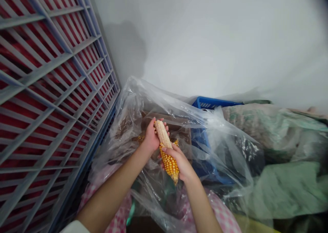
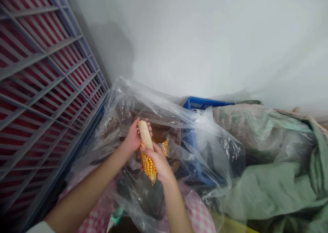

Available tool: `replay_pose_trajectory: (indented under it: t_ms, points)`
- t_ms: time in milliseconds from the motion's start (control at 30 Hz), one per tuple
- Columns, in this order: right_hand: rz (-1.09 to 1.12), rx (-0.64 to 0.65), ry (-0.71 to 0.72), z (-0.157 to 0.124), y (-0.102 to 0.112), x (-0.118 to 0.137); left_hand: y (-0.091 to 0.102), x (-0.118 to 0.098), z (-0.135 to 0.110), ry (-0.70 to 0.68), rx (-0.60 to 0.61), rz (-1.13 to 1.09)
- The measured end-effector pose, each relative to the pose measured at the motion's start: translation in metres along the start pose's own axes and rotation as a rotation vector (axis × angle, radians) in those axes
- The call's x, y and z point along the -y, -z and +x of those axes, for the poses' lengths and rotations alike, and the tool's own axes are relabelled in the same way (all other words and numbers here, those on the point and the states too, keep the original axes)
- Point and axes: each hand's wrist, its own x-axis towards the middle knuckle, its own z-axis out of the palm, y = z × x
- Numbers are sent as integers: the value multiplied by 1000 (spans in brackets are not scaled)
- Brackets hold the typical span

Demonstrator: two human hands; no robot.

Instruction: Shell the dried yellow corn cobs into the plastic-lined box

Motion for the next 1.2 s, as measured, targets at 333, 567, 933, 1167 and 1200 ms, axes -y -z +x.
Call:
replay_pose_trajectory:
  t_ms: [333,567,933,1167,1200]
  points:
    - [109,-14,6,0,3,-3,-5,11,0,-75,-83,79]
    - [228,44,-8,1,7,3,-13,0,-11,-41,56,-2]
    - [382,98,-37,-4,7,4,6,-15,4,-772,-137,883]
    - [154,-21,80,-1,1,1,3,-7,-5,-443,132,784]
    - [161,-15,83,-1,0,1,3,-5,-6,-467,119,760]
